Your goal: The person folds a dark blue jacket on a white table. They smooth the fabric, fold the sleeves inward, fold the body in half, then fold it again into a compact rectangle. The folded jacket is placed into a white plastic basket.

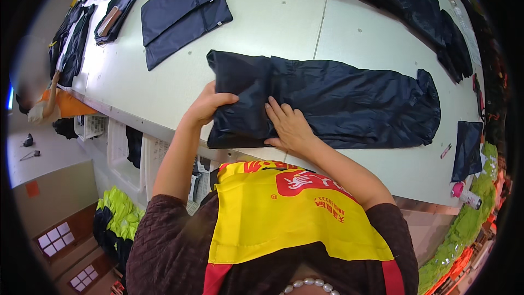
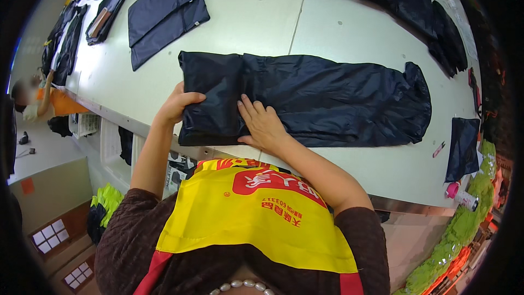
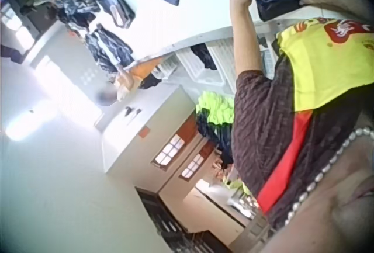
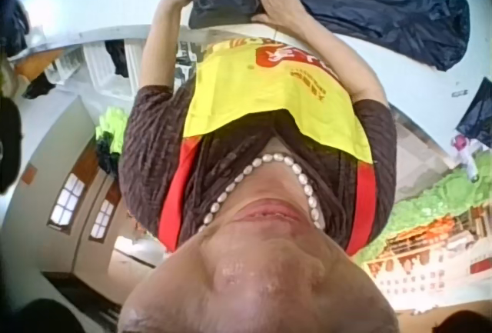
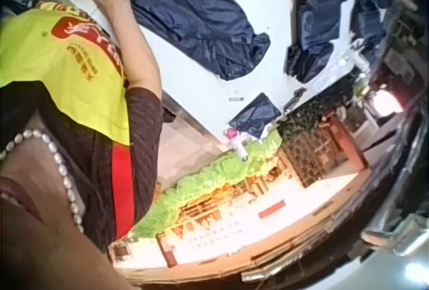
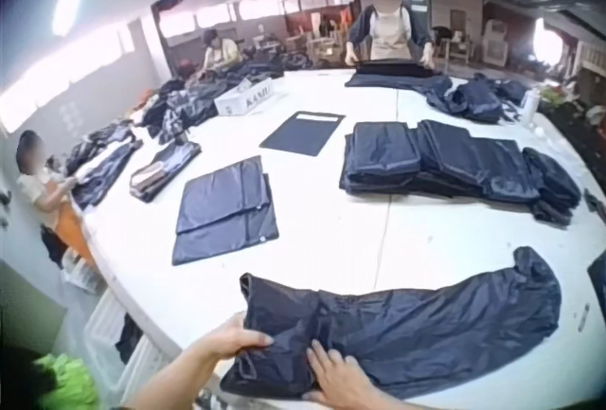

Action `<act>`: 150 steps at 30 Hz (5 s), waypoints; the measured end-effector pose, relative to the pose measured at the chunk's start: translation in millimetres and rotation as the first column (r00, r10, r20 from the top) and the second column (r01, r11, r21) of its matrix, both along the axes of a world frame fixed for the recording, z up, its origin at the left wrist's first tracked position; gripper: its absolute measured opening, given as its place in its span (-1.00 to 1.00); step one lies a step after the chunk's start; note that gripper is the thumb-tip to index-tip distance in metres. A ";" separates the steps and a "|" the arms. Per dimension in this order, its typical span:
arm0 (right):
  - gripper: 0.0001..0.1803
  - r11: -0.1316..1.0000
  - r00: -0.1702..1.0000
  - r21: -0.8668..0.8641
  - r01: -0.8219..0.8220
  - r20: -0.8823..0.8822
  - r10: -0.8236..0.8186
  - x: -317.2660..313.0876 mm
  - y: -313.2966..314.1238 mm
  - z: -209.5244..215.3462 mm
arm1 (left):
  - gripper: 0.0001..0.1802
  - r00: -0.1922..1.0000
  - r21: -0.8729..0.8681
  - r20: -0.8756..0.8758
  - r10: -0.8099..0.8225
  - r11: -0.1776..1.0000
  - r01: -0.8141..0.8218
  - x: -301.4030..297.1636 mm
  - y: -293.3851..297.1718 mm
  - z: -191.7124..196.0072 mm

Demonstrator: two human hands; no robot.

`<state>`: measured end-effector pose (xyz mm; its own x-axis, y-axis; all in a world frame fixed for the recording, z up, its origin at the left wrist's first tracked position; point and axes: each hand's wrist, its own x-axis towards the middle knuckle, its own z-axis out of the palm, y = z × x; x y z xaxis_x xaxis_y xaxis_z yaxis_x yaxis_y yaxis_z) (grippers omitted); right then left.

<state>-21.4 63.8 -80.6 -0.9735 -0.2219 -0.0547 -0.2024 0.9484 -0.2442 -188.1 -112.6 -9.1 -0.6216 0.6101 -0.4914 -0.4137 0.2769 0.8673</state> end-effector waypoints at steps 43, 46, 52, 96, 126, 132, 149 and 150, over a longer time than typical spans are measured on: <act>-0.74 0.256 0.764 -0.851 0.458 0.230 -0.603 -96.3 63.8 -54.3 | -0.81 0.316 -0.373 -0.872 -0.373 0.926 0.065 -52.1 96.5 -89.4; -0.71 0.242 0.726 -0.825 0.510 0.262 -0.636 -96.9 63.1 -54.3 | -0.80 0.437 -0.297 -0.861 -0.262 0.955 -0.014 -53.3 97.2 -84.6; -0.63 0.308 0.704 -0.760 0.572 0.262 -0.661 -99.9 67.3 -54.5 | -0.76 0.897 0.215 -0.070 0.438 0.884 -0.415 -42.8 88.0 -44.3; -0.67 0.271 0.776 -0.838 0.474 0.543 0.321 -112.7 151.8 105.3 | -0.69 0.575 -0.519 -0.631 -0.520 0.835 0.185 77.8 148.3 -66.5; -0.53 -0.748 0.469 -0.661 -0.058 0.644 -0.605 -166.6 174.2 -24.4 | -0.67 0.596 -0.405 -0.667 -0.446 0.889 0.213 79.9 143.4 -64.4; -0.49 -0.728 0.435 -0.662 0.180 0.717 -0.544 -143.3 214.6 -25.5 | -0.62 0.595 -0.428 -0.666 -0.450 0.884 0.189 84.7 143.9 -62.1; -0.59 -0.563 0.827 -0.724 0.398 0.549 -0.122 -148.0 161.6 41.7 | -0.14 0.275 -0.571 -0.721 -0.636 0.770 0.284 138.0 108.1 -57.5; -0.62 -0.550 0.825 -0.742 0.384 0.543 -0.157 -131.9 150.1 67.5 | -0.15 0.231 -0.614 -0.709 -0.666 0.745 0.261 140.9 108.5 -58.5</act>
<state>-153.3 213.9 -13.1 -0.9111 0.2300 -0.3421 0.0954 -0.6897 -0.7178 -47.2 -4.1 -67.7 -0.4448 0.8896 -0.1039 0.7894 0.4441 0.4238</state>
